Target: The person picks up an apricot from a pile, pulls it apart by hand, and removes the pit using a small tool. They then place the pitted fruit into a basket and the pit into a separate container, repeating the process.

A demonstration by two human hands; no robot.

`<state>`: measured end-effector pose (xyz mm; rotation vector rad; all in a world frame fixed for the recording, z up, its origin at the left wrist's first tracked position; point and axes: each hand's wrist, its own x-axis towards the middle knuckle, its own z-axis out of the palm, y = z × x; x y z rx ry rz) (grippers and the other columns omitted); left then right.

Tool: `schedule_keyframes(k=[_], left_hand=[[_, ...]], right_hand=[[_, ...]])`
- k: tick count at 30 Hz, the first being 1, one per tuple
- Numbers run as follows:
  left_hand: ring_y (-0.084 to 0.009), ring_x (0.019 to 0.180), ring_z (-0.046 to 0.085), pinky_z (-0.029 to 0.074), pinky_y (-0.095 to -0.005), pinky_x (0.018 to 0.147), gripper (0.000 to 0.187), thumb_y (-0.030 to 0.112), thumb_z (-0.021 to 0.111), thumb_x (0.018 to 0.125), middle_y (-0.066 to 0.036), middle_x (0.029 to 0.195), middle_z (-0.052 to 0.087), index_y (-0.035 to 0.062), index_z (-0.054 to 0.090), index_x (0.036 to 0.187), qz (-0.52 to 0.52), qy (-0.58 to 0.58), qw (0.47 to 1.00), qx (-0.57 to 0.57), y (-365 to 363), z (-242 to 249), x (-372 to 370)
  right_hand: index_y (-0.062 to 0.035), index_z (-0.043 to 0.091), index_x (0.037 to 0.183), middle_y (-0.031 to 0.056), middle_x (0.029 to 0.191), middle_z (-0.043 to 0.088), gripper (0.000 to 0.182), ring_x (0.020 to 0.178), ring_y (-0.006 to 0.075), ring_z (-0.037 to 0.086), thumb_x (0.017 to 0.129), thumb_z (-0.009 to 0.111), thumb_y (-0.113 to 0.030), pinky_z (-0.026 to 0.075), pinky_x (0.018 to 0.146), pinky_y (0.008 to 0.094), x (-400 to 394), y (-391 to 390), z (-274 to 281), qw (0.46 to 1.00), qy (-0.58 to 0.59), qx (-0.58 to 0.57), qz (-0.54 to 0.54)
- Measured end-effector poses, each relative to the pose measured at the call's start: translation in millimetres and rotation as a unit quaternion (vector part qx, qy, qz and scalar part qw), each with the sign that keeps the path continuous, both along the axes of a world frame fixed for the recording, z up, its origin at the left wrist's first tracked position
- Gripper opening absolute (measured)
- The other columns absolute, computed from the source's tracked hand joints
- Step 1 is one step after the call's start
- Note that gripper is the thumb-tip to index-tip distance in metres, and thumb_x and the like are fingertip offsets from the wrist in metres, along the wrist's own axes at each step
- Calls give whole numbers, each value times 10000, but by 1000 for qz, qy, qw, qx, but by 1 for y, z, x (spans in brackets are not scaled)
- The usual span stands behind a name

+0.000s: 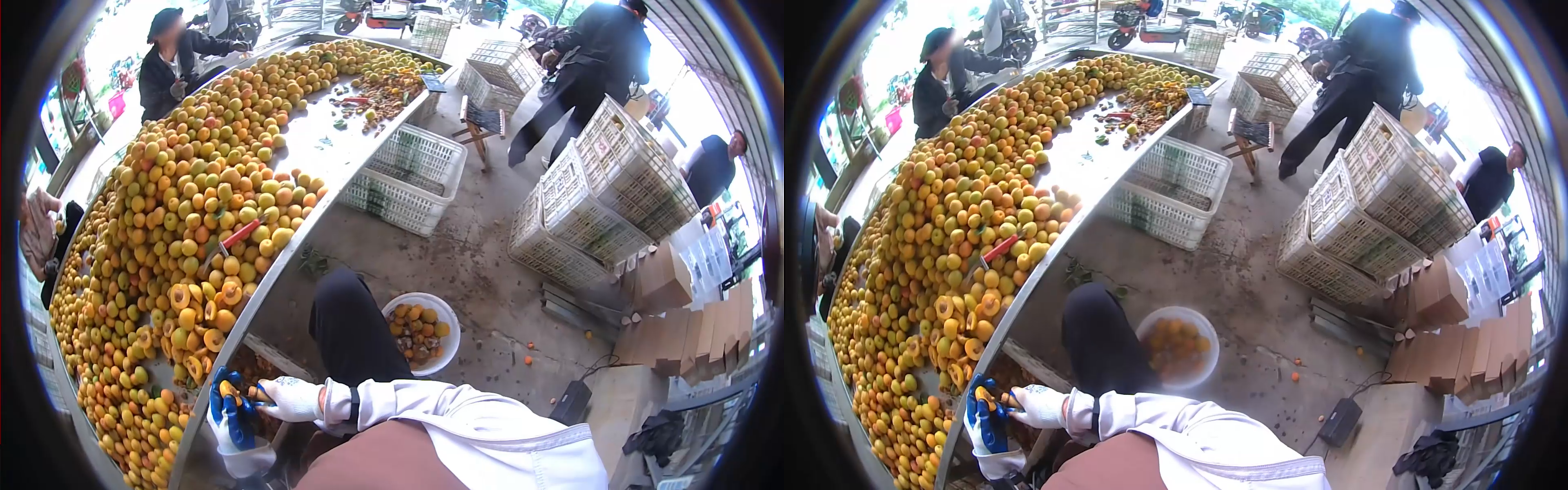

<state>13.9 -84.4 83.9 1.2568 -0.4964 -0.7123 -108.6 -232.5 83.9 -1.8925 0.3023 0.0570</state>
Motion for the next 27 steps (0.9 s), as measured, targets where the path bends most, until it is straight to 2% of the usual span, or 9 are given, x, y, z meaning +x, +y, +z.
schedule_keyframes(k=[6, 10, 12, 13, 15, 20, 22, 24, 27], left_hand=[[-176, 973, 634, 512, -298, 865, 530, 401, 558, 1040, -105, 1190, 650, 44, 519, 1431, 32, 18, 999, -32, -2, 3, -10], [-123, 754, 577, 501, -280, 665, 369, 412, 532, 1037, -42, 903, 616, 80, 608, 1180, 129, 233, 964, -20, -5, 16, -23], [-103, 675, 521, 461, -276, 581, 273, 377, 518, 1042, -5, 847, 557, 112, 581, 1027, 139, 251, 956, -60, -9, 17, -22], [-123, 692, 531, 467, -265, 604, 239, 348, 529, 1041, 0, 834, 535, 125, 545, 957, 50, 32, 998, -27, 2, 7, -20], [-169, 745, 575, 509, -314, 684, 253, 315, 533, 1037, -22, 873, 577, 79, 609, 1089, 112, 330, 932, -98, 9, -11, -8], [-171, 796, 637, 535, -294, 714, 442, 407, 459, 1066, -100, 989, 699, 17, 652, 1140, 165, 249, 942, -155, 17, -32, -5], [-178, 800, 649, 539, -290, 703, 455, 423, 462, 1068, -101, 977, 698, 16, 656, 1124, 200, 242, 941, -124, 18, -33, -7], [-194, 781, 664, 548, -296, 702, 469, 440, 466, 1067, -105, 933, 701, 17, 668, 1088, 221, 257, 933, -120, 19, -35, -5], [-221, 766, 678, 571, -331, 687, 490, 472, 473, 1057, -107, 873, 701, 29, 682, 1037, 214, 287, 925, -125, 21, -29, -10]], right_hand=[[7, 571, 1039, 261, 923, 687, 370, 907, 450, 662, 984, 608, -357, 500, 781, 511, -2, 2, 5, 1000, -14, 17, 16], [9, 602, 1063, 274, 986, 692, 350, 965, 451, 667, 971, 603, -329, 518, 824, 508, -6, 4, 9, 998, -9, 29, 51], [-34, 627, 1248, 243, 1129, 672, 359, 1073, 425, 654, 981, 584, -270, 519, 949, 463, -6, 7, 1, 996, -27, 33, 77], [-47, 646, 1218, 238, 1121, 677, 323, 1067, 418, 660, 981, 585, -257, 526, 932, 462, -9, 10, 0, 995, -66, 47, 54], [-48, 649, 1194, 223, 1078, 697, 323, 1020, 398, 682, 999, 586, -298, 533, 880, 447, -6, 15, -7, 996, -61, 52, 48], [-20, 632, 1143, 139, 888, 698, 234, 797, 204, 673, 1004, 614, -207, 531, 735, 365, 4, 30, -13, 994, -64, 70, 52], [15, 621, 1089, 238, 932, 701, 267, 849, 385, 704, 976, 636, -227, 533, 740, 446, 8, 29, 4, 992, 25, 105, 65], [18, 619, 1097, 239, 943, 698, 260, 865, 376, 703, 983, 622, -216, 532, 756, 440, 14, 32, 14, 984, 101, 122, 83], [26, 617, 1118, 231, 943, 700, 251, 854, 361, 695, 997, 599, -194, 525, 766, 435, 16, 37, 9, 992, 10, 101, 78]])
